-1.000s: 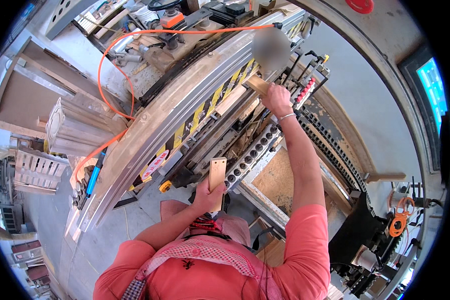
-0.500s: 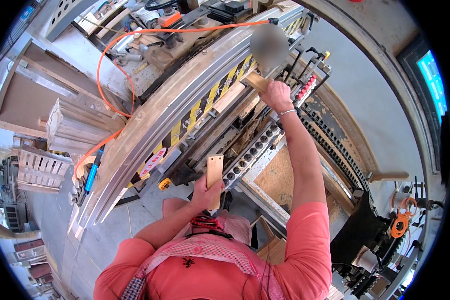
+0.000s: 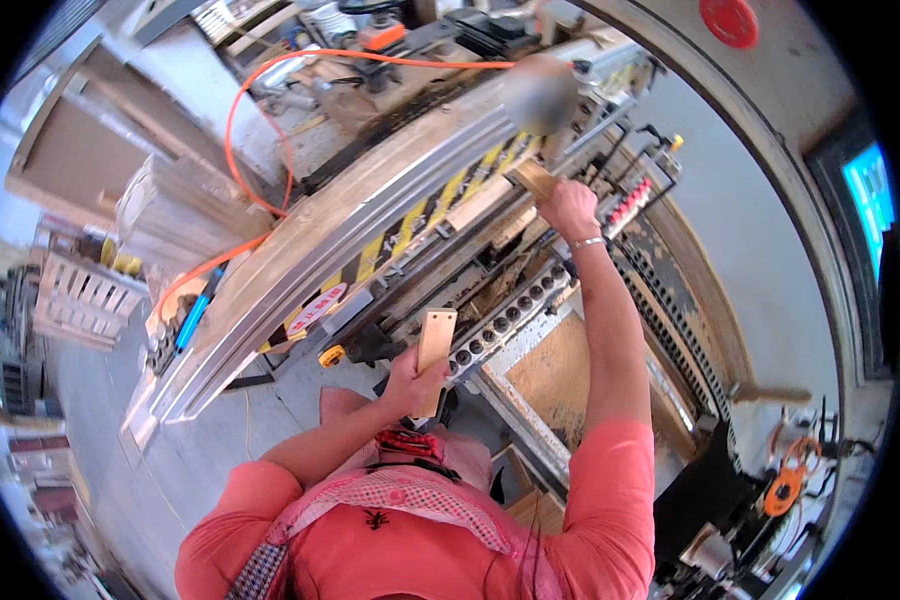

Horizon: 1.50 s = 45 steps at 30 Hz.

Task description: The person operates a woodworking machine, feeding small wooden blocks into the mechanism one by one. They retrieve the processed blocks and place them onto a nearby stack of finished pieces.

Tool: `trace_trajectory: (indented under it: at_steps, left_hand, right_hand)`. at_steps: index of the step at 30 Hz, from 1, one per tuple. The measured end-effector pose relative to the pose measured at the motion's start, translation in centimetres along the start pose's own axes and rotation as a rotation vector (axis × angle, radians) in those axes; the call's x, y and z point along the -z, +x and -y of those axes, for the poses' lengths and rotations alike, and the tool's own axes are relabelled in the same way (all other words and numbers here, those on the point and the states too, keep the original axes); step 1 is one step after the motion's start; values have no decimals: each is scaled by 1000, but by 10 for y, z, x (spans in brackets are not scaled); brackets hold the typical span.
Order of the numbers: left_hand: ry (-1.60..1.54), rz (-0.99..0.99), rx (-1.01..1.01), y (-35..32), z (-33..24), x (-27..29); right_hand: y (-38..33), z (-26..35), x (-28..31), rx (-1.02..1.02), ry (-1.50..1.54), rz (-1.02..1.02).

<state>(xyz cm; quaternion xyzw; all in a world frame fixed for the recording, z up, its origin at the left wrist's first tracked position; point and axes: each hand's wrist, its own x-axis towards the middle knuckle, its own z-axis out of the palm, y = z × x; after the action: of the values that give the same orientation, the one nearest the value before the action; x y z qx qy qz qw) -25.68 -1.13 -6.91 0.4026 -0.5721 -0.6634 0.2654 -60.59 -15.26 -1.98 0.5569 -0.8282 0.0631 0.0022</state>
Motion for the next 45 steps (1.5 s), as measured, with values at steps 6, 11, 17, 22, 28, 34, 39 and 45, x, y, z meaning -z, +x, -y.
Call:
trace_trajectory:
  at_steps: [6, 11, 17, 22, 28, 34, 39, 45]
  left_hand:
    - [98, -61, 53, -2, -24, -5]
    - [97, -77, -15, -5, -12, -3]
    - [172, -46, -49, -9, -26, 1]
    - [274, -61, -178, -7, -20, -2]
    - [286, -138, -283, -32, -26, 11]
    - [321, -203, -537, -109, -49, 72]
    - [342, -539, -155, -211, -43, 158]
    - [-66, -1188, -23, -267, 0, 286]
  right_hand:
    - [-4, 3, 9, 4, -25, 3]
    - [-3, 10, 3, 26, -32, -51]
    - [-3, 9, 0, 45, -70, -77]
    - [-1, 4, 0, 38, -103, -58]
    - [-7, 17, 13, 44, -97, -37]
    - [-8, 20, 14, 25, -102, -2]
    - [-1, 18, 3, 40, -91, -32]
    - [-18, 31, 3, -49, -339, -50]
